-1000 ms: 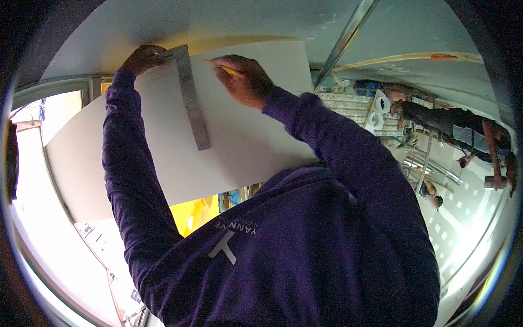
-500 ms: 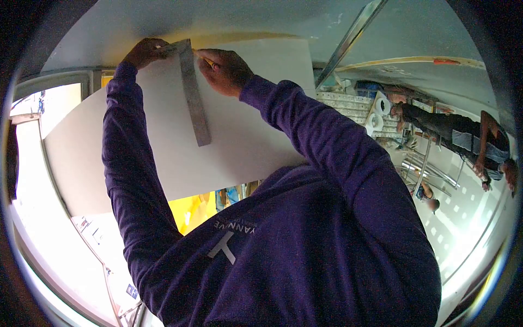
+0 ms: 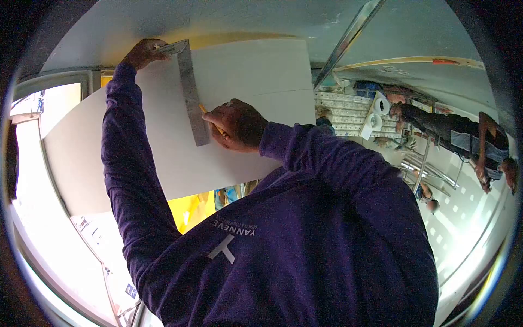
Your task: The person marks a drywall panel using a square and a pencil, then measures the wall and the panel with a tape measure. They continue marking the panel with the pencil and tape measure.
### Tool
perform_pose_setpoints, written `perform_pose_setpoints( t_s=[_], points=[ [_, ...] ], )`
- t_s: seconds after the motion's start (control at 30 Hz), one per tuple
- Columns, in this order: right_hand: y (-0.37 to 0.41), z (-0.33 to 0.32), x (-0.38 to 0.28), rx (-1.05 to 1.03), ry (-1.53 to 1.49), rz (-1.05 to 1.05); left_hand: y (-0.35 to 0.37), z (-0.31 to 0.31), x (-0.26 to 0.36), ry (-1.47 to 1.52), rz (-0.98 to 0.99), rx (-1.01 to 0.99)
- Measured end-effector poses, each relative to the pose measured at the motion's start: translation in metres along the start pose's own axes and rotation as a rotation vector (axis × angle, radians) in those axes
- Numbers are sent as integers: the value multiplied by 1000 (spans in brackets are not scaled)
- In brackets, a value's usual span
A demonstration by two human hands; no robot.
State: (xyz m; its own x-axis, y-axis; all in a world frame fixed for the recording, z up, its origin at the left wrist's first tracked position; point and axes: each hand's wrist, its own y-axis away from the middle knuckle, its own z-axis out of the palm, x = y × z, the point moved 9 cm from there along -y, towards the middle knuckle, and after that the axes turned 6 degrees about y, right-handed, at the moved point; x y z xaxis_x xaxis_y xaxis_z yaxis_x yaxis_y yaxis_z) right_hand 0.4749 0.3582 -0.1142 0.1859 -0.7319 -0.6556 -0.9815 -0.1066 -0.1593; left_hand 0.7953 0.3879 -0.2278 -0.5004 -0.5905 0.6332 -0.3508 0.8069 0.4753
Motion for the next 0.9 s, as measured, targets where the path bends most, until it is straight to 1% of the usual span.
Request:
perform_pose_setpoints(
  t_s=[0.07, 0.17, 0.37, 0.47, 0.57, 0.67, 0.7, 0.8, 0.83, 0.87, 0.9],
  points=[
    [-2, 1, -2, -63, -13, 18, -2, -1, -5, -2, 1, 21],
    [0, 2, -4, -12, 14, -34, -9, 1, -19, 27, 14, 41],
    [0, 7, -4, 42, 47, -89, -3, 2, -9, 53, -11, 23],
    [8, 4, -6, -3, 44, -73, -4, 2, -2, -31, 12, 55],
    [7, 0, -6, 33, 63, -72, -4, 3, -5, 60, 14, 12],
    [5, -14, 2, -2, -59, -10, 4, 1, 10, 56, 3, 37],
    [6, -26, 3, 53, -23, 0, 6, -1, 14, 53, 21, 63],
    [57, -107, 13, 193, 84, 36, 21, 3, 77, 63, 98, 152],
    [69, -118, 28, 195, 24, 73, 25, 2, 84, 80, 140, 175],
    [88, -144, 38, 210, 33, 114, 28, 2, 105, 95, 181, 198],
    [105, -159, 54, 238, 7, 180, 27, 0, 107, 70, 193, 249]
  ],
)
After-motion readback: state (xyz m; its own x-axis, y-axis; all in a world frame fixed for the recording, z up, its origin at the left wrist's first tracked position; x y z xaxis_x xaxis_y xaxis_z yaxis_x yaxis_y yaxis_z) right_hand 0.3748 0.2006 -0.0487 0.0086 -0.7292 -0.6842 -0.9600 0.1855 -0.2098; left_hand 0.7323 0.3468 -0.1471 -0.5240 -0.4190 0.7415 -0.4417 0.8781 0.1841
